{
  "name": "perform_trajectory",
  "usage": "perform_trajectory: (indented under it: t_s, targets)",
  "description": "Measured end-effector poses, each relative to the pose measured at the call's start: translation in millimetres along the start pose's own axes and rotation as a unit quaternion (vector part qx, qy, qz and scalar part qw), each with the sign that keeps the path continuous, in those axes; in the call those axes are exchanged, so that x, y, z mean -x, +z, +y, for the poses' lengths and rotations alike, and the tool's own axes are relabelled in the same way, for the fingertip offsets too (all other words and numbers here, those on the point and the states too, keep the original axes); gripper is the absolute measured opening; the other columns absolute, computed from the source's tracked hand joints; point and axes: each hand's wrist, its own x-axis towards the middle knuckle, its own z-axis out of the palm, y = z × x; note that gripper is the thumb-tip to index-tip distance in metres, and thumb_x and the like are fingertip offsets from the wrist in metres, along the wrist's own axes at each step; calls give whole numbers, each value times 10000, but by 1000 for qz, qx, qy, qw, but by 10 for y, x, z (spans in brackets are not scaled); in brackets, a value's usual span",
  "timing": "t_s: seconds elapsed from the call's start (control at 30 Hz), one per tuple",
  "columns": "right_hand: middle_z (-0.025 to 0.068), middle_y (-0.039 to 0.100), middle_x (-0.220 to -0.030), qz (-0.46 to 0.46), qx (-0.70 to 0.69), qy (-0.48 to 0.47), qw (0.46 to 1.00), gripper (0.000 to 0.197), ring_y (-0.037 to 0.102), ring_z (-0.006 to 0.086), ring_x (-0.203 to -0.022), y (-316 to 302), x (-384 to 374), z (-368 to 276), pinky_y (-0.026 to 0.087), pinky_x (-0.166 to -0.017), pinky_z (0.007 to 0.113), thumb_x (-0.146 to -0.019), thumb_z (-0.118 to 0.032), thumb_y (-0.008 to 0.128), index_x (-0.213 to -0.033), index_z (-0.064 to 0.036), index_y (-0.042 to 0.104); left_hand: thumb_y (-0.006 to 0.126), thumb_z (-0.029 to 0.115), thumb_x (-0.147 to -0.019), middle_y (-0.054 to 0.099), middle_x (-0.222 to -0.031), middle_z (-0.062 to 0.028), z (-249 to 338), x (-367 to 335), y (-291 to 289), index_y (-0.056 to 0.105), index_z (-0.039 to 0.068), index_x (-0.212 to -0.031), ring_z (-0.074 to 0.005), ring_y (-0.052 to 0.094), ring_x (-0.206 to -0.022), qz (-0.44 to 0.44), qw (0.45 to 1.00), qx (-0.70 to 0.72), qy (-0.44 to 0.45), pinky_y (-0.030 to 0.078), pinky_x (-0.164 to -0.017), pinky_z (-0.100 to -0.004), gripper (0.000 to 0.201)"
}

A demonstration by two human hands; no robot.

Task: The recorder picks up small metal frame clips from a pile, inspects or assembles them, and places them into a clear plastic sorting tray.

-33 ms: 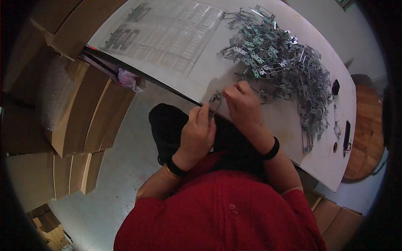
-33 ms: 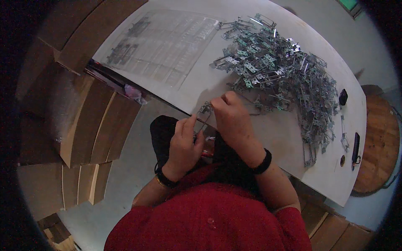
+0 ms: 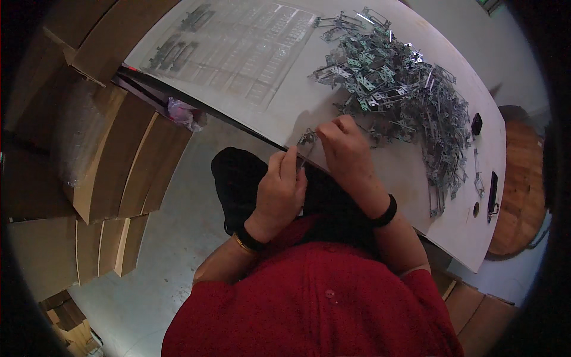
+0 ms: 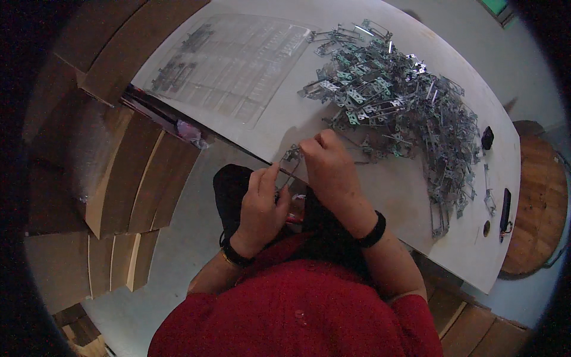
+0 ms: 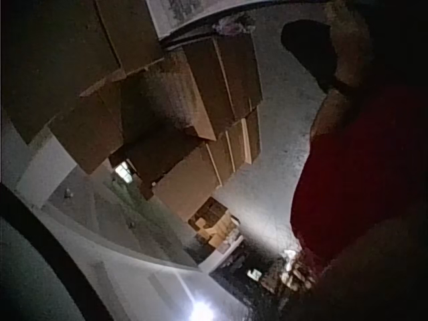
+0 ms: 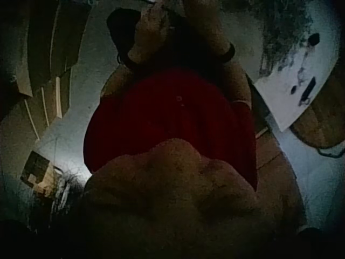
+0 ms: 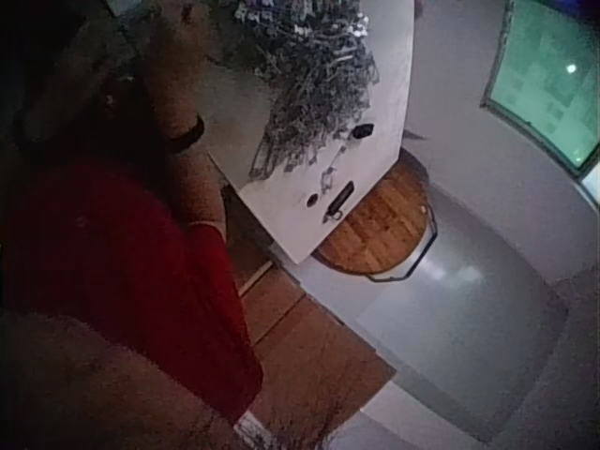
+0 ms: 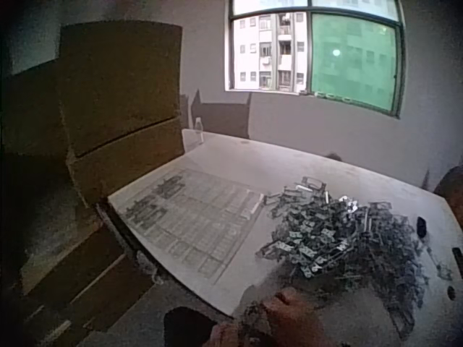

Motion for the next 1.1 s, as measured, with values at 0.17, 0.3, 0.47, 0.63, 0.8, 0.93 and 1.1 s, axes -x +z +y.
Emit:
perform_trajectory:
  t_s: [0.17,0.3,0.47,0.63,0.8,0.93,1.1]
  targets:
    - [171,549,-908,0,18,-8,1000,148,610,390,-839,-9,14,21,519,-715,456,-844,26,625,-974,-41,609,705,18,-876,588,-1169,-276,3,-10,7,515,-83,-1356,-442,635,-1035,-2,1000,-2,5,558,-858,-463,526]
    - [165,558,-907,-1,0,-6,1000,136,613,381,-825,16,12,-27,517,-703,448,-861,20,639,-979,-47,622,708,18,-874,589,-1171,-275,-12,4,8,515,-78,-1359,-442,636,-1038,-4,1000,-10,-3,560,-861,-462,530]
    - [157,563,-896,2,4,-7,1000,105,617,363,-801,42,47,24,508,-677,429,-902,6,669,-986,-53,644,707,13,-872,589,-1176,-272,-5,-2,22,518,-70,-1361,-440,642,-1025,-6,1000,-4,-3,565,-840,-460,531]
    - [164,562,-893,3,2,9,1000,91,615,372,-799,86,50,20,503,-676,438,-908,-2,671,-982,-47,642,704,13,-874,598,-1168,-270,-9,-7,2,515,-67,-1365,-436,637,-1034,-4,1000,2,0,562,-842,-463,532]
    - [171,563,-898,-6,6,3,1000,77,614,377,-800,50,34,-20,504,-681,435,-914,-14,671,-980,-40,640,701,16,-875,602,-1164,-273,-32,17,19,512,-74,-1365,-439,625,-1054,-4,1000,-4,3,555,-861,-466,533]
    - [167,564,-895,-6,-2,20,1000,66,614,374,-803,46,31,-35,504,-685,433,-918,-22,668,-976,-38,642,698,16,-876,600,-1167,-276,-28,9,9,509,-78,-1368,-440,623,-1055,-4,1000,3,2,552,-867,-466,535]
    - [160,585,-893,-11,6,19,1000,62,620,370,-814,22,27,-37,504,-683,427,-910,-11,673,-959,-42,652,697,19,-877,597,-1167,-278,-41,8,24,511,-78,-1365,-440,623,-1050,-1,1000,1,7,552,-867,-462,532]
